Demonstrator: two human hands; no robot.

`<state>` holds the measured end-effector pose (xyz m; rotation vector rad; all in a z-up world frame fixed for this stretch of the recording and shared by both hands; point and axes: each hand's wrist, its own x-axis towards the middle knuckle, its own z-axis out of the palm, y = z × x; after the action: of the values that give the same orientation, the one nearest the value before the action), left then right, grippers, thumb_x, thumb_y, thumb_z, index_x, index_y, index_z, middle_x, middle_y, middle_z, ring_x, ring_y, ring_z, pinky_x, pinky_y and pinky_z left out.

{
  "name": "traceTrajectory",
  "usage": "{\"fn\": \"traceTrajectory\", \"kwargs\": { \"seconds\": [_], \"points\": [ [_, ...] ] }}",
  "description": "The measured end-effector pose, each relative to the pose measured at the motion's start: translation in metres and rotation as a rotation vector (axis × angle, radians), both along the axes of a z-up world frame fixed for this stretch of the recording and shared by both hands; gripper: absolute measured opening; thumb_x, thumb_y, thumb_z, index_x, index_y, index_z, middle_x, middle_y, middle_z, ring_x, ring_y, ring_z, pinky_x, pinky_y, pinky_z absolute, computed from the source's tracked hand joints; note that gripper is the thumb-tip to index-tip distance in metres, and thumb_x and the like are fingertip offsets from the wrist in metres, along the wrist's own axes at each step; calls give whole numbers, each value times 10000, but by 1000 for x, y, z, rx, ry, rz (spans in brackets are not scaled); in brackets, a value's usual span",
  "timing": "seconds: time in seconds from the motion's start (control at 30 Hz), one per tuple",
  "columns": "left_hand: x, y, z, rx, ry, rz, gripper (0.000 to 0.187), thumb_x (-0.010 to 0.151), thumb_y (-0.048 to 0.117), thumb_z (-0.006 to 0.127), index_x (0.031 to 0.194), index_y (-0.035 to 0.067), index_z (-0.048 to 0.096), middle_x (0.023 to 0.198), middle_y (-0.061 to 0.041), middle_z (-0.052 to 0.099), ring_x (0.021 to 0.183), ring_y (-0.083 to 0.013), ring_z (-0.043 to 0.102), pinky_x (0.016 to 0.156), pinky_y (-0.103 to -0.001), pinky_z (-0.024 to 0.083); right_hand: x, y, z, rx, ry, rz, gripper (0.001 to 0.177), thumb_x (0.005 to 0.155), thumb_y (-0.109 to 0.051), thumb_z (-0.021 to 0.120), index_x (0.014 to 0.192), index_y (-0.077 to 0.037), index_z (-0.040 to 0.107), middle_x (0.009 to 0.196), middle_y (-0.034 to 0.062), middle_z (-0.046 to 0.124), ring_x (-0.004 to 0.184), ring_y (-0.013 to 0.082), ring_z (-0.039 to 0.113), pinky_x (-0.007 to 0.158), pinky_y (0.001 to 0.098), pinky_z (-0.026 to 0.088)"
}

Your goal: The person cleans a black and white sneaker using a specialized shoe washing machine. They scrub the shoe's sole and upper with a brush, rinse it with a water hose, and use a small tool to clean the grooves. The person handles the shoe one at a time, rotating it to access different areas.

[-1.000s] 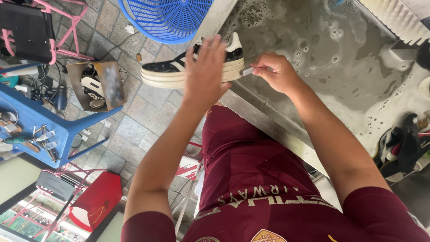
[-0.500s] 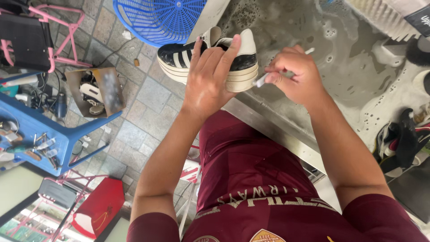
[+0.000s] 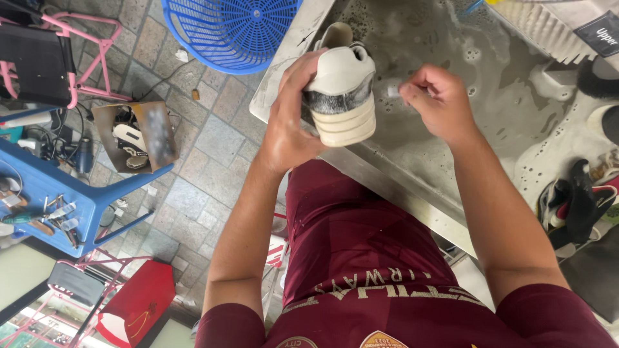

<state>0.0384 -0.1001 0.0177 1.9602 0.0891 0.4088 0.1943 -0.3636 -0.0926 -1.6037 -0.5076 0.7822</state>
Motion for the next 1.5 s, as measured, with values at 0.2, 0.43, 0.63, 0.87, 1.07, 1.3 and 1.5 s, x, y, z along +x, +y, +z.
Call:
{"fn": "traceTrajectory", "kwargs": {
  "seconds": [0.2, 0.43, 0.63, 0.87, 1.07, 1.3, 1.5],
  "points": [
    [-17, -2, -31, -289, 108, 3, 1024, 715, 25, 957, 1516, 50, 319, 1501, -186, 472, 1433, -263, 501, 1215, -400, 473, -10, -63, -154, -1380, -258, 383, 260, 1005, -233, 630, 1254, -156, 622, 1111, 129, 733, 958, 295, 713, 737, 425, 550],
    [-29, 1, -57, -124, 130, 48, 968, 745, 73, 984, 1485, 36, 360, 1422, -195, 571, 1330, -287, 601, 1143, -376, 479, -51, -83, -203, -935, -203, 170, 170, 1001, -216, 679, 1106, -91, 632, 1014, 124, 683, 872, 243, 635, 713, 401, 535],
    [-31, -1, -86, -114, 131, 57, 906, 729, 99, 968, 1441, 25, 412, 1340, -165, 608, 1244, -307, 654, 1089, -380, 520, -32, -3, -50, -102, 167, 169, 128, 1016, -155, 679, 939, -64, 632, 873, 13, 703, 766, 57, 629, 697, 236, 526],
    [-32, 0, -101, -9, 186, 167, 826, 662, 166, 962, 1311, 31, 469, 1118, -154, 646, 1015, -345, 685, 900, -396, 562, -25, 45, -3, -193, -43, 369, 201, 981, -141, 741, 879, -36, 603, 795, 0, 662, 706, 54, 555, 617, 251, 449],
    [-22, 3, -93, 126, 192, 119, 689, 637, 265, 959, 1153, 42, 560, 1045, -156, 633, 924, -364, 681, 777, -432, 555, -22, 57, 10, -186, -52, 420, 223, 982, -162, 741, 854, -56, 591, 722, -17, 603, 647, 56, 493, 587, 254, 400],
    [-18, 7, -89, 181, 216, 78, 556, 616, 244, 939, 1045, 76, 628, 948, -116, 630, 876, -339, 677, 746, -433, 549, -38, 73, 39, -99, -556, 391, 283, 892, -215, 813, 778, -104, 578, 678, 11, 630, 606, 143, 554, 737, 348, 420],
    [-12, 4, -84, 184, 190, 59, 535, 639, 256, 919, 1068, 102, 638, 938, -90, 651, 851, -310, 687, 730, -412, 559, -25, 60, 28, -245, -351, 328, 387, 925, -277, 817, 779, -87, 512, 684, 25, 604, 612, 199, 551, 720, 368, 410]
  ]
}}
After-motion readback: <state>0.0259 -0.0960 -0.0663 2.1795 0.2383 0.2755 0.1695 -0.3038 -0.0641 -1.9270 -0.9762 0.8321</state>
